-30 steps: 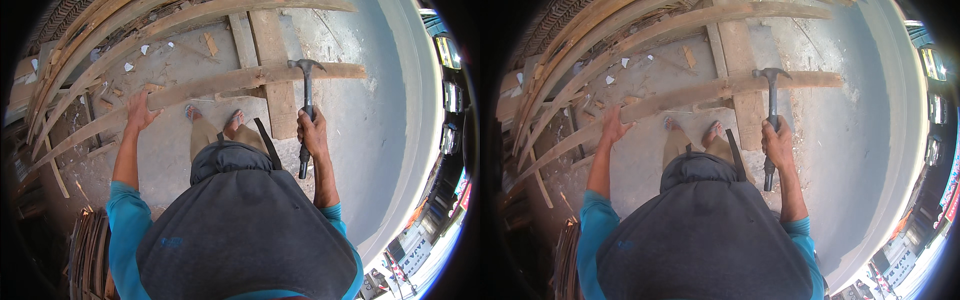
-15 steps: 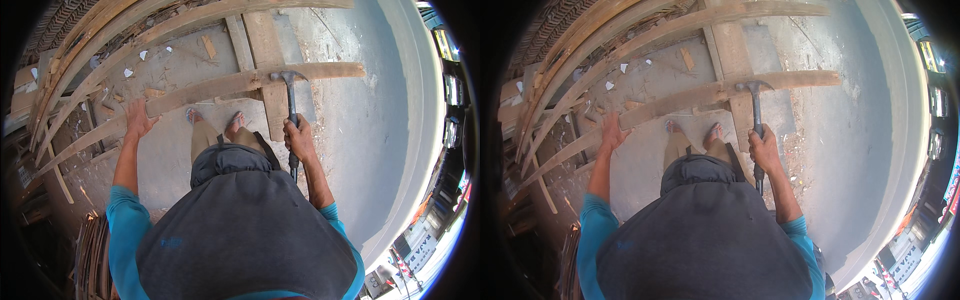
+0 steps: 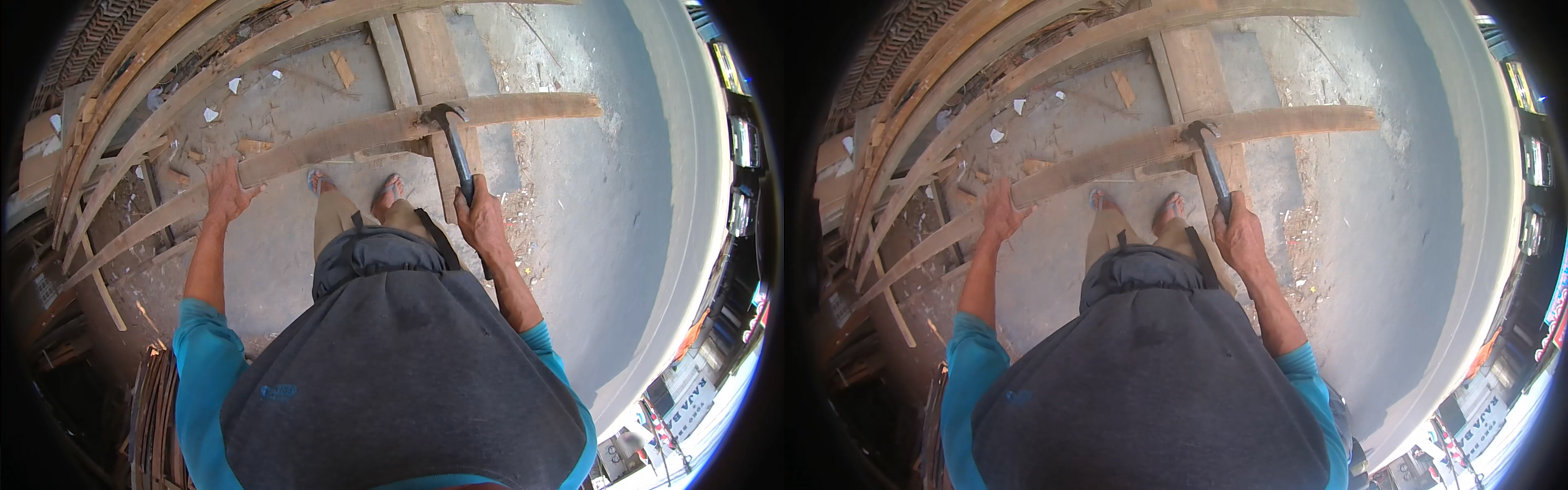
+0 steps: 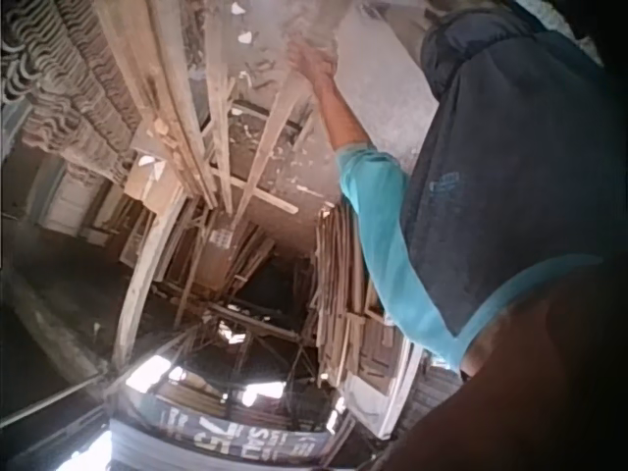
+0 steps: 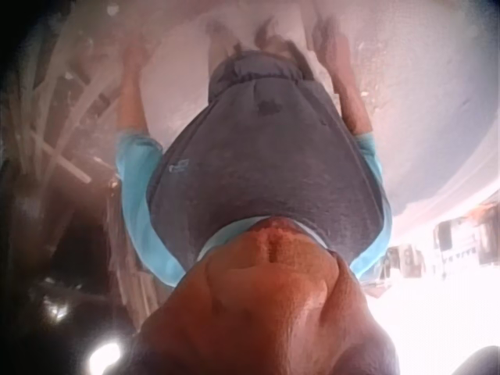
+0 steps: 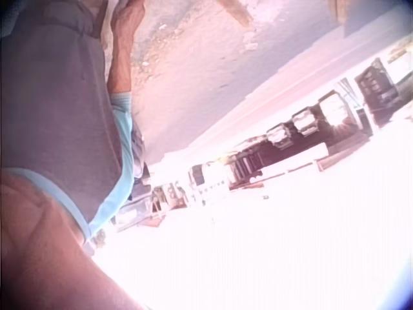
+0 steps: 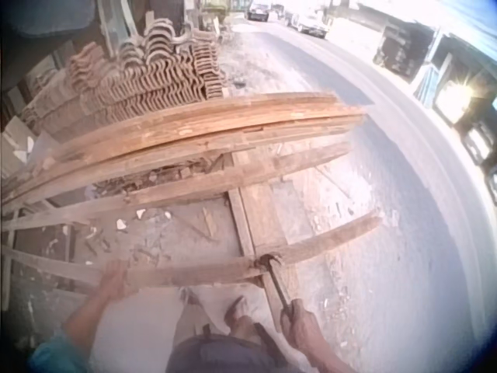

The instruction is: The person hammers a wooden beam into a frame on a workbench and then uses the claw of the hammer to pry a small piece of wood off the frame.

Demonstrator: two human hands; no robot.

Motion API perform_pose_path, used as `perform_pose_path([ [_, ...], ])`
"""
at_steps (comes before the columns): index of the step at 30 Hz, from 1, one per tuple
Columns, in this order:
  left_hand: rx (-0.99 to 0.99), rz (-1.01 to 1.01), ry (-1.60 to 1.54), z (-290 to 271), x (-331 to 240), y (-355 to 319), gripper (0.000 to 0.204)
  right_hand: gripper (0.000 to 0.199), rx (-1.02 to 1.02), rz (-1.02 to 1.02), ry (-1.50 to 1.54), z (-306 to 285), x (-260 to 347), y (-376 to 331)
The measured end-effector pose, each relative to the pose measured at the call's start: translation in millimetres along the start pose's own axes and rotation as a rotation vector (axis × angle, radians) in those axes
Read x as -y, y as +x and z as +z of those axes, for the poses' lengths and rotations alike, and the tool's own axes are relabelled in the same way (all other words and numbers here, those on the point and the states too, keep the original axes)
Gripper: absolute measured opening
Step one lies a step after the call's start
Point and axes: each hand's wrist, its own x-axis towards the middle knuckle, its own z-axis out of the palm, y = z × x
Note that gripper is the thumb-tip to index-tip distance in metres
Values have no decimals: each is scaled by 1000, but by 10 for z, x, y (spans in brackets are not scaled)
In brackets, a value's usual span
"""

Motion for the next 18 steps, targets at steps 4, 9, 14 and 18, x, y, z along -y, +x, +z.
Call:
perform_pose_path([
  [4, 7, -20, -18, 82, 99, -63, 85, 21, -244, 47, 156, -355, 433, -58],
  [9, -41, 23, -29, 120, 77, -73, 86, 21, -768, -311, 669, -448, 671, 46],
  [14, 20, -9, -48, 31, 13, -24, 86, 26, 3, 11, -41, 110, 22, -105],
  [18, -77, 14, 22, 31, 5, -119, 85, 27, -54, 90, 137, -13, 145, -144],
])
